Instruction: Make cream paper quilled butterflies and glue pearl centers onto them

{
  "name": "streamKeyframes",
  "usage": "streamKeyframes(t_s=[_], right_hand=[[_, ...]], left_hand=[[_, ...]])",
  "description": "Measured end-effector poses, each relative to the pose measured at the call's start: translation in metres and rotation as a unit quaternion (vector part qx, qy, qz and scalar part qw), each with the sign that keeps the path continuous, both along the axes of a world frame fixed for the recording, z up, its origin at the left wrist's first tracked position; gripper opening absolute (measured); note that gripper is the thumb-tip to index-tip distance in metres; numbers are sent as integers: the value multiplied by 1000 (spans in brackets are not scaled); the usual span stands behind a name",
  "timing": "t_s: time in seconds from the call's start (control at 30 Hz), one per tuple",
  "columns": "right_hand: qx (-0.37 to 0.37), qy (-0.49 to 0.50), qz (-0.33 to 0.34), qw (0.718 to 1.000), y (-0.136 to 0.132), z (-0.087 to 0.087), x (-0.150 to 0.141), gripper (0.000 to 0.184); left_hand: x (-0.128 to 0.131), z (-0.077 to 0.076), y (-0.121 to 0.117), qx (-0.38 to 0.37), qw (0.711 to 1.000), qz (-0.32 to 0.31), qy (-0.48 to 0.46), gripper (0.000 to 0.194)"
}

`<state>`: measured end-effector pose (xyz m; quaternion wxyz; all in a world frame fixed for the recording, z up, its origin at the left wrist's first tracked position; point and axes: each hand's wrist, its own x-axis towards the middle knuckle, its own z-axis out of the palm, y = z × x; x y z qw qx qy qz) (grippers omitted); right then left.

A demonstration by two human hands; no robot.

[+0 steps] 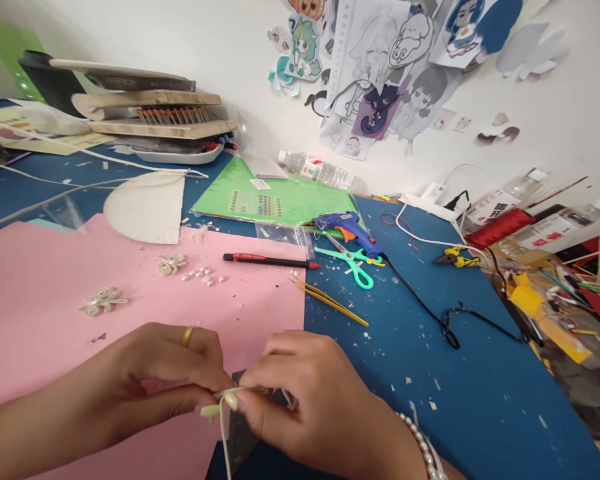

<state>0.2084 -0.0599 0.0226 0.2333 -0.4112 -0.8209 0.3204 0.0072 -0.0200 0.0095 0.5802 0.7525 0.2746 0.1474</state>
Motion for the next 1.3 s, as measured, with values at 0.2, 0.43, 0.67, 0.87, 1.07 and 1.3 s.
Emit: streamKeyframes(t_s=[0.2, 0.43, 0.67, 0.87, 1.07, 1.3], right_hand=[[-6, -12, 3, 1000, -1, -1, 1, 27], [10, -36, -2, 999, -2, -1, -2, 30], [14, -27, -2, 1000, -3, 1, -6, 34], [-2, -13, 7, 1000, -2, 0, -3, 33], [-28, -8, 14, 999, -5, -4, -3, 32], [-20, 14, 18, 1000, -6, -6, -6, 30]], left_hand=[[-1, 0, 0, 2, 1000, -11, 4, 20], [1, -2, -1, 6, 1000, -8, 5, 20], [3, 7, -3, 31, 999, -14, 24, 23], [2, 8, -5, 38, 999, -6, 6, 15], [4, 4, -8, 41, 999, 13, 13, 11], [5, -1, -10, 64, 997, 2, -41, 13]])
